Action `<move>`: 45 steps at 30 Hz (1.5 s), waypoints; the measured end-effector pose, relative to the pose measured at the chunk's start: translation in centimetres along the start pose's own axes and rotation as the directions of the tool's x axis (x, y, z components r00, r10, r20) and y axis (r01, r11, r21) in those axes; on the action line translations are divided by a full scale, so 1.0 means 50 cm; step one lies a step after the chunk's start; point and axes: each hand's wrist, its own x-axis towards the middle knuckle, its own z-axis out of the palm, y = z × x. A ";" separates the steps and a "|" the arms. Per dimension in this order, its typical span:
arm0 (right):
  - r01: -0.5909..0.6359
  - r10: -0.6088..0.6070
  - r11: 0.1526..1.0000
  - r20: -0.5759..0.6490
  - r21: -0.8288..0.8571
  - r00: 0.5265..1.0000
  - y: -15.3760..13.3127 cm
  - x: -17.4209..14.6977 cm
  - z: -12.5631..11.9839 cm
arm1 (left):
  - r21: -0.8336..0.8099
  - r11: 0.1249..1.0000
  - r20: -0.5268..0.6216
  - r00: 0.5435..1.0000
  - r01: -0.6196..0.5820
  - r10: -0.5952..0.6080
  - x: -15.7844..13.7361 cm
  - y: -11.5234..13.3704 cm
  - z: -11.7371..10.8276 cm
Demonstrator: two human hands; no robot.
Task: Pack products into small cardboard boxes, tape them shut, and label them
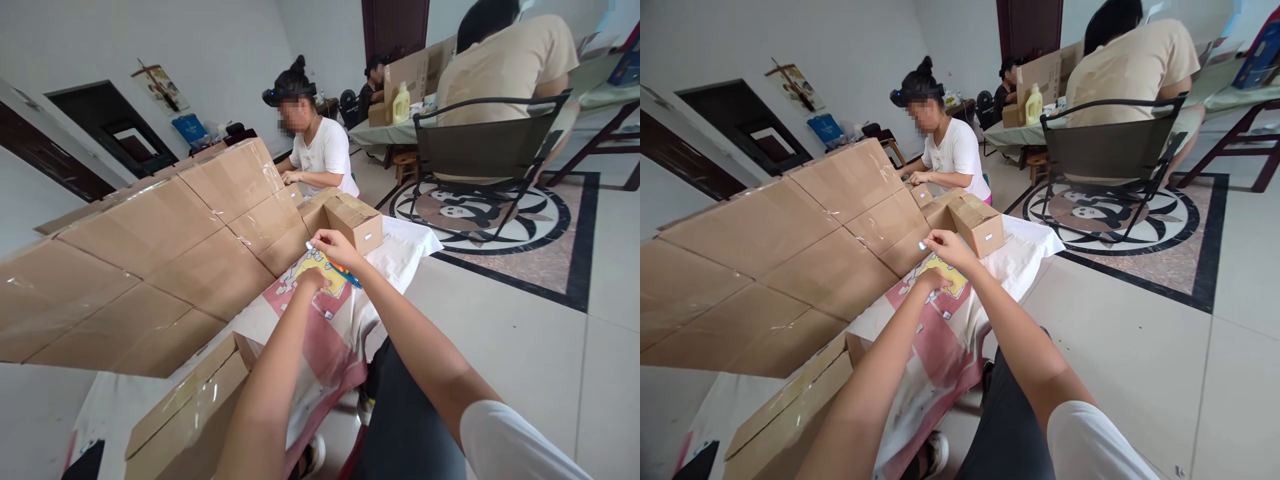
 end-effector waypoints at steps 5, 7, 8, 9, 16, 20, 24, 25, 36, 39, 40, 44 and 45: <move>0.022 -0.022 1.000 -0.004 -0.002 1.000 -0.007 0.000 0.010 | 0.183 0.973 0.084 0.984 0.138 -0.156 -0.010 0.021 -0.004; 0.035 -0.035 0.999 0.007 -0.016 0.999 -0.010 -0.004 0.016 | 0.214 0.964 0.041 0.985 0.156 -0.169 -0.017 0.031 -0.009; 0.042 -0.042 0.999 0.019 -0.028 0.999 -0.011 -0.006 0.018 | 0.221 0.961 0.020 0.985 0.164 -0.173 -0.023 0.036 -0.013; 0.049 -0.047 0.998 0.032 -0.041 0.998 -0.012 -0.009 0.019 | 0.223 0.959 -0.001 0.984 0.174 -0.179 -0.031 0.041 -0.017; 0.082 -0.069 0.989 0.101 -0.125 0.992 -0.013 -0.015 0.019 | 0.120 0.981 -0.265 0.957 0.153 -0.117 -0.243 0.025 -0.058; 0.134 -0.103 0.978 0.191 -0.158 0.976 -0.004 -0.021 0.052 | 0.037 0.985 -0.548 0.828 0.170 -0.122 -0.453 -0.104 -0.073; 0.185 -0.113 0.975 0.449 -0.119 0.886 0.027 -0.045 0.142 | -0.125 0.834 -0.654 0.587 0.538 -0.477 -0.590 -0.303 -0.071; 0.207 -0.124 0.973 0.526 -0.101 0.841 0.036 -0.054 0.171 | -0.166 0.770 -0.555 0.587 0.616 -0.589 -0.607 -0.347 -0.067; 0.184 -0.103 0.983 0.820 -0.003 0.563 0.115 -0.134 0.326 | -0.311 0.669 -0.226 0.632 0.675 -0.741 -0.623 -0.430 -0.053; 0.161 -0.099 0.987 0.815 0.008 0.570 0.128 -0.145 0.335 | -0.303 0.663 -0.231 0.622 0.685 -0.748 -0.624 -0.426 -0.055; 0.153 -0.100 0.988 0.813 0.014 0.573 0.131 -0.148 0.339 | -0.301 0.662 -0.230 0.621 0.687 -0.749 -0.624 -0.425 -0.055; 0.132 -0.116 0.990 0.797 0.047 0.592 0.135 -0.154 0.352 | -0.296 0.652 -0.230 0.610 0.698 -0.758 -0.623 -0.425 -0.055; 0.131 -0.122 0.990 0.792 0.053 0.599 0.134 -0.155 0.353 | -0.296 0.650 -0.231 0.607 0.700 -0.760 -0.623 -0.423 -0.056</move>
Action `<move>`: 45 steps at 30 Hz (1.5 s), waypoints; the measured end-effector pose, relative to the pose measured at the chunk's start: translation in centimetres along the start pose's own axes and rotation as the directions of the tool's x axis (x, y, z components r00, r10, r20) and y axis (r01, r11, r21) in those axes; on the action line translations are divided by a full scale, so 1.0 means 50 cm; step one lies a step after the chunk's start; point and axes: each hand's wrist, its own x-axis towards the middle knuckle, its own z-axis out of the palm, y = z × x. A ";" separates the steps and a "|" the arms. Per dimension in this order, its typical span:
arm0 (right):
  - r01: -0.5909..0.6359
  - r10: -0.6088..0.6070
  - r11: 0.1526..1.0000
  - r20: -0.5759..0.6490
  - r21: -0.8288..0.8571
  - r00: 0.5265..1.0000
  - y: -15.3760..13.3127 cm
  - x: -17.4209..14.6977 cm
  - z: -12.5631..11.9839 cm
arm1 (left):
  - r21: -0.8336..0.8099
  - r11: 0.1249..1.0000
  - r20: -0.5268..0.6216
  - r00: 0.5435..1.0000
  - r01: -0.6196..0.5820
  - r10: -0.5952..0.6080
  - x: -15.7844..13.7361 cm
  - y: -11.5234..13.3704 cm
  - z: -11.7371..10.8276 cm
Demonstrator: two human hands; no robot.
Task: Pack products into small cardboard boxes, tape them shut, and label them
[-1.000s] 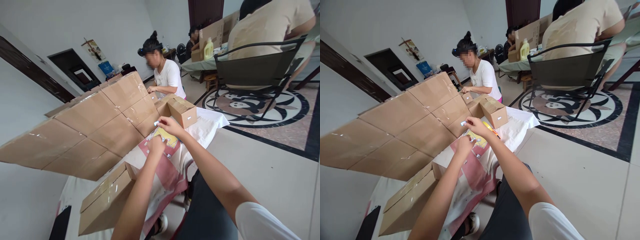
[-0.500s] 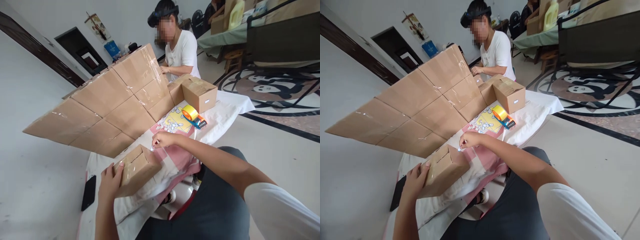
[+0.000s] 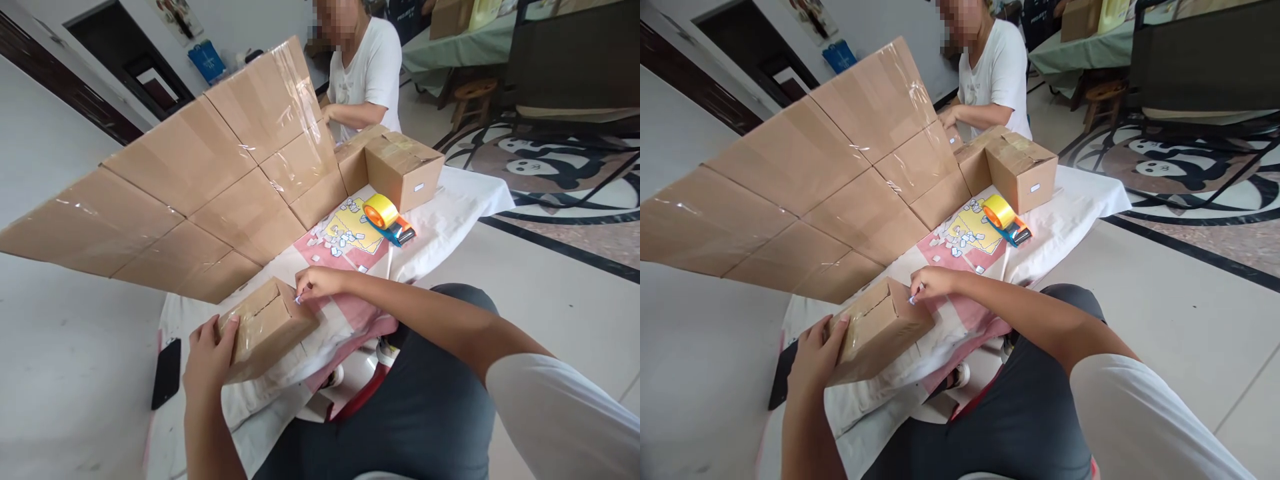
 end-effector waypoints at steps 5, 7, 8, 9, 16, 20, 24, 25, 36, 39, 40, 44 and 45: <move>0.040 -0.040 0.999 -0.024 -0.007 0.999 -0.008 -0.009 -0.004 | -0.001 1.000 -0.006 1.000 -0.003 0.003 -0.006 0.005 -0.003; 0.052 -0.053 0.998 -0.018 -0.024 0.998 -0.011 -0.013 -0.007 | -0.001 1.000 -0.006 1.000 -0.004 0.004 -0.007 0.006 -0.003; 0.055 -0.056 0.998 -0.011 -0.038 0.998 -0.012 -0.015 -0.008 | -0.003 1.000 -0.006 1.000 -0.006 0.006 -0.007 0.006 -0.003; 0.058 -0.058 0.997 -0.004 -0.054 0.998 -0.013 -0.017 -0.009 | -0.005 1.000 -0.006 1.000 -0.005 0.005 -0.007 0.005 -0.002; 0.086 -0.089 0.990 -0.025 -0.108 0.996 -0.026 -0.031 -0.029 | -0.016 1.000 -0.015 1.000 -0.015 0.015 -0.004 0.004 0.000; 0.090 -0.095 0.991 -0.046 -0.096 0.994 -0.034 -0.035 -0.029 | -0.015 1.000 -0.005 1.000 -0.008 0.008 -0.007 0.008 -0.002; 0.068 -0.068 0.997 -0.004 -0.049 0.998 -0.032 -0.029 -0.012 | -0.017 1.000 -0.009 1.000 0.009 -0.009 -0.012 0.012 -0.004; 0.062 -0.062 0.997 -0.001 -0.037 0.998 -0.030 -0.026 -0.008 | -0.015 1.000 -0.009 1.000 0.016 -0.017 -0.012 0.012 -0.004; 0.007 -0.008 0.999 -0.043 -0.037 0.999 -0.023 -0.023 0.011 | -0.011 1.000 -0.012 1.000 0.021 -0.021 -0.005 0.005 0.000; 0.017 -0.021 0.998 -0.059 -0.053 0.998 -0.024 -0.025 0.017 | -0.009 0.999 -0.007 0.999 0.035 -0.035 -0.007 0.008 -0.001; 0.023 -0.027 0.998 -0.063 -0.061 0.998 -0.024 -0.026 0.018 | -0.009 0.999 -0.008 0.999 0.037 -0.037 -0.008 0.009 -0.002; 0.065 -0.074 0.992 -0.085 -0.113 0.994 -0.029 -0.033 0.018 | -0.011 0.999 -0.016 0.999 0.042 -0.042 -0.011 0.013 -0.002; 0.076 -0.090 0.988 -0.099 -0.133 0.991 -0.031 -0.036 0.014 | -0.010 0.999 -0.017 0.999 0.043 -0.043 -0.012 0.014 -0.003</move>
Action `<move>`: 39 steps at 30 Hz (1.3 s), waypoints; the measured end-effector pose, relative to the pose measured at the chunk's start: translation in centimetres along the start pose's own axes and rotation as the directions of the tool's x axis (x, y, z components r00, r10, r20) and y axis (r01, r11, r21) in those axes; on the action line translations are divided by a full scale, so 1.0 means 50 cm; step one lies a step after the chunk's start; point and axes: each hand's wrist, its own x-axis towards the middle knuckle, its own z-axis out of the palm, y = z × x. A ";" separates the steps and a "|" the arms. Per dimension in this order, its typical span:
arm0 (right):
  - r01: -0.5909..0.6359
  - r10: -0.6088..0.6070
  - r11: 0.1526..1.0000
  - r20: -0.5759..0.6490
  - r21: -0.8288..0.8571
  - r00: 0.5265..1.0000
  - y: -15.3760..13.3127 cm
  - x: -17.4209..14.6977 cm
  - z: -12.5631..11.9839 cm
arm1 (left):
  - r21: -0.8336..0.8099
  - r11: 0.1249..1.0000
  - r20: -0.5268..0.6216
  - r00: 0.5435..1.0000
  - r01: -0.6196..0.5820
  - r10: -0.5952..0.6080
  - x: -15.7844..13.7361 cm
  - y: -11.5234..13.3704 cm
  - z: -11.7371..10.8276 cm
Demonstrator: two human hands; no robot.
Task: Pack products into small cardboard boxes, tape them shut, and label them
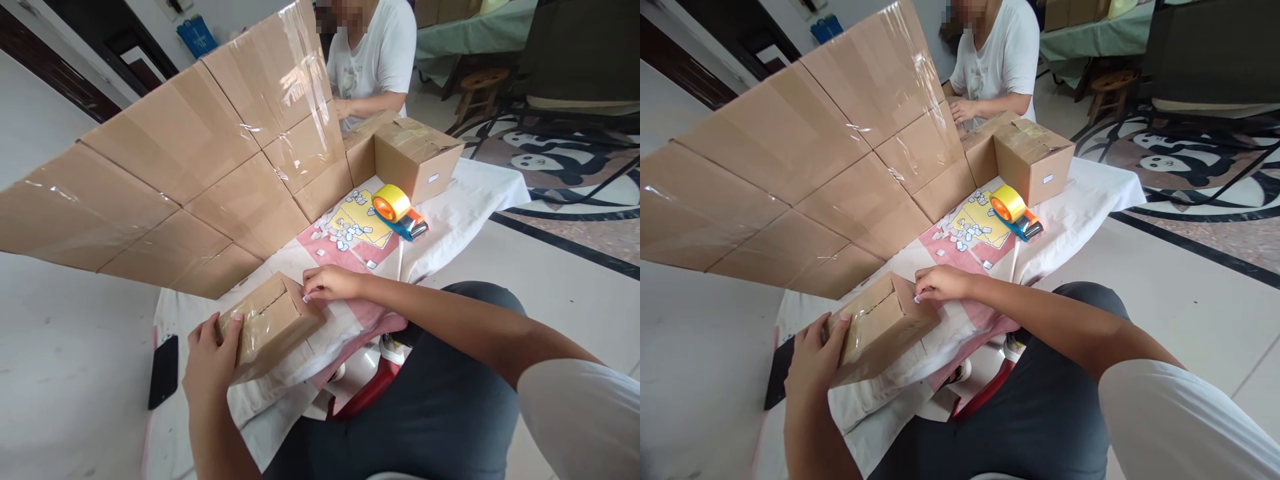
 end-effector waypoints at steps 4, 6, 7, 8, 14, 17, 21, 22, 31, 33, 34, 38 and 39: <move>0.036 -0.037 0.998 -0.027 -0.048 0.999 -0.009 -0.005 -0.025 | -0.001 1.000 0.007 1.000 0.009 -0.009 -0.002 0.002 -0.001; 0.043 -0.044 0.998 -0.009 -0.046 0.999 -0.012 -0.005 -0.035 | -0.006 1.000 0.002 1.000 0.002 -0.002 -0.001 0.001 0.000; 0.043 -0.043 0.998 0.003 -0.042 0.999 -0.013 -0.004 -0.036 | -0.007 1.000 -0.004 1.000 -0.004 0.004 -0.001 -0.001 0.000; 0.038 -0.037 0.999 0.014 -0.038 0.999 -0.014 -0.004 -0.036 | -0.006 1.000 -0.010 1.000 -0.010 0.010 0.000 -0.003 0.001; -0.002 0.006 0.999 0.073 -0.048 0.997 -0.010 0.007 -0.016 | 0.001 0.999 -0.029 0.999 -0.035 0.035 0.020 -0.024 0.013; -0.004 0.007 0.999 0.067 -0.046 0.998 -0.003 0.010 -0.012 | 0.008 0.999 -0.027 0.999 -0.031 0.031 0.029 -0.031 0.018; -0.042 0.047 0.997 0.078 -0.064 0.996 0.002 0.010 -0.013 | 0.013 1.000 -0.012 1.000 -0.022 0.022 0.028 -0.030 0.018; -0.051 0.058 0.996 0.085 -0.074 0.995 0.002 0.010 -0.012 | 0.016 1.000 -0.007 1.000 -0.022 0.022 0.027 -0.029 0.017; -0.131 0.135 0.990 0.082 -0.046 0.987 -0.006 0.014 -0.004 | 0.016 0.998 -0.004 0.998 -0.063 0.063 0.026 -0.032 0.015; -0.183 0.185 0.983 0.058 -0.027 0.981 -0.004 0.012 0.004 | 0.012 0.999 -0.005 0.999 -0.052 0.052 0.023 -0.029 0.014; -0.226 0.226 0.974 0.027 -0.012 0.974 -0.003 0.011 0.009 | 0.008 0.999 -0.007 0.999 -0.047 0.047 0.021 -0.026 0.013; -0.443 0.459 0.887 -0.151 0.128 0.876 -0.007 0.002 0.036 | 0.009 1.000 -0.007 1.000 -0.029 0.029 0.016 -0.017 0.011; -0.464 0.495 0.866 -0.180 0.186 0.850 -0.012 0.000 0.045 | 0.010 1.000 -0.007 1.000 -0.023 0.023 0.016 -0.016 0.012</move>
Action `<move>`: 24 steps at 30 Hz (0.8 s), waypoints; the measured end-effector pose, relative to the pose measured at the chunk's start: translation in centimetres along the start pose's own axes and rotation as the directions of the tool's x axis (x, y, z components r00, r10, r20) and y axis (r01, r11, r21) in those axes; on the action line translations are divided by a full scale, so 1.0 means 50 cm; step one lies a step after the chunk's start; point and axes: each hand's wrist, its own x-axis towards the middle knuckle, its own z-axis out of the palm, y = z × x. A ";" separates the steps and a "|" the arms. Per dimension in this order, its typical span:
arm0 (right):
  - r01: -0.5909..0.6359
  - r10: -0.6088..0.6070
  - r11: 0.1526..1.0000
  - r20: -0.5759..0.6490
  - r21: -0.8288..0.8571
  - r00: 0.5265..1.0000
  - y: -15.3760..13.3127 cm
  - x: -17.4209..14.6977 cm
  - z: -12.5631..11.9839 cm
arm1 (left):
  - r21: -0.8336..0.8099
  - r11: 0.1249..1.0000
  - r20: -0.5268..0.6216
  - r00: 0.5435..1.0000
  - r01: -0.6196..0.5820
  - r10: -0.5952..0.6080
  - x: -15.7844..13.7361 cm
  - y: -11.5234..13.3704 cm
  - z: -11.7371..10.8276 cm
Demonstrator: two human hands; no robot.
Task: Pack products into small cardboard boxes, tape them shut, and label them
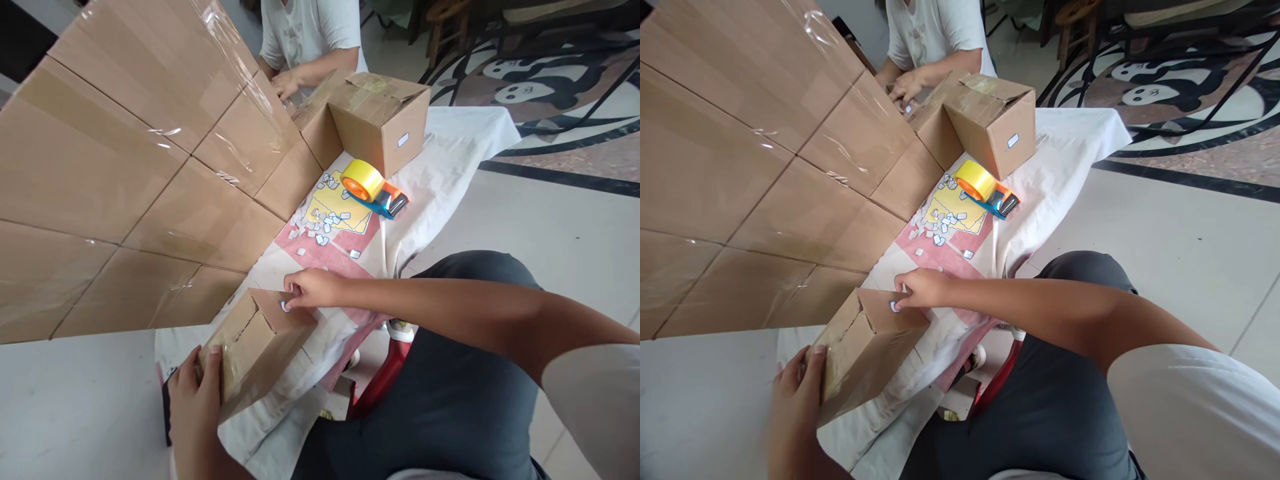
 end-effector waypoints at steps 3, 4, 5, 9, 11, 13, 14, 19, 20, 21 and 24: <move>-0.016 0.036 0.978 -0.094 0.208 0.995 -0.012 -0.025 0.036 | 0.006 1.000 0.001 1.000 0.004 -0.004 0.002 -0.001 0.001; -0.016 0.058 0.958 -0.137 0.287 0.989 -0.018 -0.033 0.051 | 0.010 1.000 0.002 1.000 0.004 -0.004 0.004 -0.002 0.001; -0.020 0.091 0.932 -0.181 0.361 0.979 -0.022 -0.042 0.067 | 0.016 1.000 0.004 1.000 0.004 -0.004 0.005 -0.004 0.002; -0.057 0.256 0.819 -0.274 0.571 0.927 -0.033 -0.060 0.118 | 0.026 1.000 0.002 1.000 0.002 -0.002 0.009 -0.009 0.002; -0.088 0.309 0.779 -0.258 0.621 0.915 -0.033 -0.059 0.126 | 0.022 1.000 0.004 1.000 -0.005 0.005 0.009 -0.010 0.002; -0.126 0.334 0.758 -0.214 0.639 0.918 -0.031 -0.054 0.124 | 0.023 1.000 0.007 1.000 0.001 -0.001 0.008 -0.010 0.001; -0.135 0.328 0.758 -0.195 0.638 0.924 -0.031 -0.053 0.121 | 0.024 1.000 0.010 1.000 0.006 -0.006 0.009 -0.010 0.001; -0.062 0.211 0.855 -0.235 0.516 0.949 -0.037 -0.073 0.108 | 0.045 0.999 0.016 0.999 0.029 -0.029 0.011 -0.005 0.000; -0.056 0.197 0.870 -0.240 0.490 0.951 -0.041 -0.083 0.108 | 0.050 0.998 0.018 0.999 0.035 -0.036 0.011 -0.003 -0.001; -0.059 0.191 0.880 -0.238 0.470 0.952 -0.044 -0.093 0.109 | 0.050 0.998 0.022 0.999 0.038 -0.039 0.010 -0.003 -0.002; -0.077 0.173 0.908 -0.201 0.413 0.964 -0.054 -0.117 0.113 | 0.028 1.000 0.045 0.999 0.001 -0.003 0.011 -0.007 -0.003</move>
